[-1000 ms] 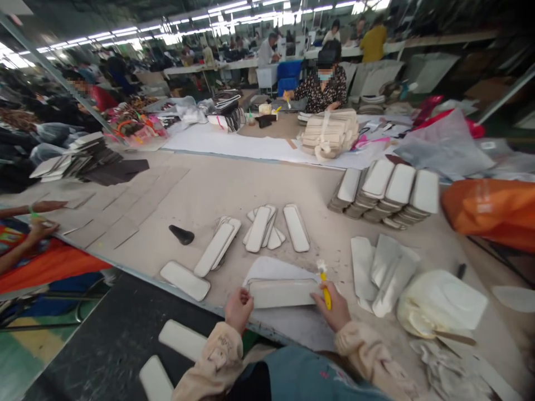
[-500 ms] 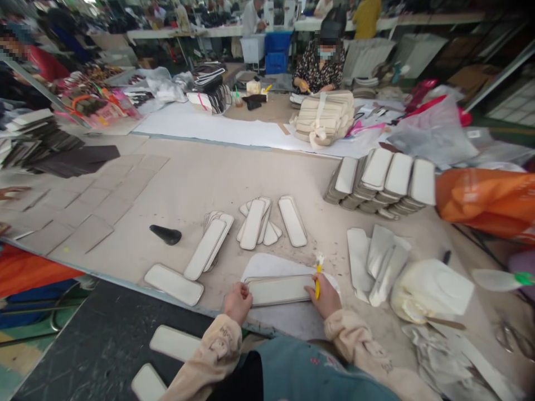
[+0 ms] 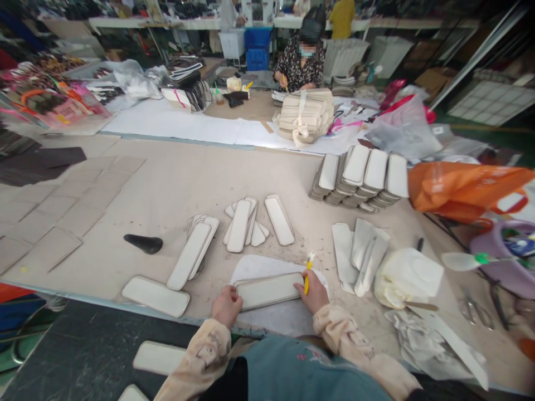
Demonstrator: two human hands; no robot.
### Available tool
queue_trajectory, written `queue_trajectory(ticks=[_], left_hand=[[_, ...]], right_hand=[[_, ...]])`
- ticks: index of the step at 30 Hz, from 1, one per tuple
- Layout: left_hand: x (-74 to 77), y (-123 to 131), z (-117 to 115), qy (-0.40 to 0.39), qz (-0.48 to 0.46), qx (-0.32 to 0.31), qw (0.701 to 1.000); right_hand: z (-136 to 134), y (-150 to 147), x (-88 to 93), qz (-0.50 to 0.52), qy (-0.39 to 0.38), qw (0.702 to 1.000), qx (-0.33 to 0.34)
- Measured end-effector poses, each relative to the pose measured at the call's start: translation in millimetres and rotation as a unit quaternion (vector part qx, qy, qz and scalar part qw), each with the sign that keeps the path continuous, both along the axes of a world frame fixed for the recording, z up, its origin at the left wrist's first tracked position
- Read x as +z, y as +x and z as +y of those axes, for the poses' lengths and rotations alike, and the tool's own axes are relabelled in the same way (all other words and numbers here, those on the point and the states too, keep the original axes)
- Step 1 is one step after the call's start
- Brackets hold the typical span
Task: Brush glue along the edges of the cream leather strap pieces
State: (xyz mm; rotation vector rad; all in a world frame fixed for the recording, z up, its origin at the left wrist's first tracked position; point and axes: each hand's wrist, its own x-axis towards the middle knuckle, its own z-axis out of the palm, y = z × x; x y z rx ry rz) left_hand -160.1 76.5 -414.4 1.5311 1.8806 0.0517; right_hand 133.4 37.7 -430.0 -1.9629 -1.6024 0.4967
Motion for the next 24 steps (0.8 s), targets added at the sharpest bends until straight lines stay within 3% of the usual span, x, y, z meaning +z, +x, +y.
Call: queue_trajectory(ticks=[6, 13, 24], left_hand=[[-0.7, -4.3, 1.2, 0.009, -0.022, 0.002, 1.0], [-7.5, -16.1, -4.4, 0.044, -0.142, 0.008, 0.989], [-20.2, -14.4, -3.5, 0.043, -0.117, 0.034, 0.992]], right_hand=[[-0.9, 1.2, -4.3, 0.014, 0.011, 1.0, 0.003], [-1.5, 5.2, -14.3, 0.008, 0.006, 1.0, 0.011], [-3.0, 4.1, -12.8, 0.007, 0.014, 1.0, -0.002]])
